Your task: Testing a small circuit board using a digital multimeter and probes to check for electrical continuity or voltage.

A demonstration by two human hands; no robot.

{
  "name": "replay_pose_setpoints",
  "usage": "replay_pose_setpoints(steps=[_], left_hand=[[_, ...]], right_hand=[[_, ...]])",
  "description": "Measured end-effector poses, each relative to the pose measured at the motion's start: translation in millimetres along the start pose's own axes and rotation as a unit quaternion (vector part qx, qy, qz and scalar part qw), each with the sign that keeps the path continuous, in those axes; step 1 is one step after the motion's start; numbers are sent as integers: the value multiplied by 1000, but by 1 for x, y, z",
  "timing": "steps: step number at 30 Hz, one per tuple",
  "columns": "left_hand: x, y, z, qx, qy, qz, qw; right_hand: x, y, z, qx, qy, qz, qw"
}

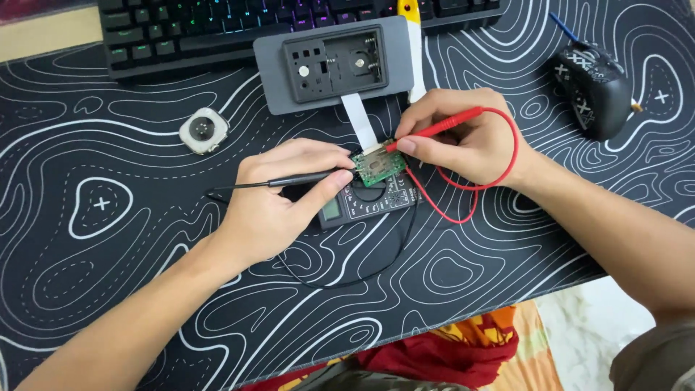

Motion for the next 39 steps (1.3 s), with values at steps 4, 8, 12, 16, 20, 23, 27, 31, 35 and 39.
replay_pose_setpoints(steps=[4, 8, 12, 16, 20, 23, 27, 31, 35, 39], left_hand=[[1, -1, -1, -3, -3, 4, 1000], [1, -1, 1, -3, 1, 4, 1000], [1, 0, 0, 0, 3, 3, 1000], [1, -1, 0, -4, 7, 1, 1000], [1, 0, -1, -3, 2, 6, 1000], [1, -1, 0, -3, 6, 8, 1000], [1, 0, 1, 4, 5, 11, 1000], [9, 3, 3, 12, -17, -31, 999], [7, 3, 3, 7, -3, -39, 999], [9, 3, 3, 9, -2, -35, 999]], right_hand=[[-13, -4, 7, -13, 7, -6, 1000], [-3, 0, 2, -6, 6, 10, 1000], [0, 0, 3, -6, -8, 7, 1000], [-7, 0, 4, -7, 4, 6, 1000], [3, 2, 5, 2, -4, 1, 1000], [11, 3, 2, 3, 1, -4, 1000], [4, 2, 6, 11, -2, 4, 1000], [-2, 9, 6, -12, 116, -23, 993], [-1, 11, 4, -13, 119, -25, 992], [-2, 12, 2, -7, 106, -3, 994]])
Point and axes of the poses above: each hand's wrist, its own y-axis away from the middle knuckle, its own z-axis out of the palm, x = y × z, the point moved 2 cm from there along -y, towards the middle knuckle, and after that the axes turned 6 degrees about x, right-handed, at the moved point
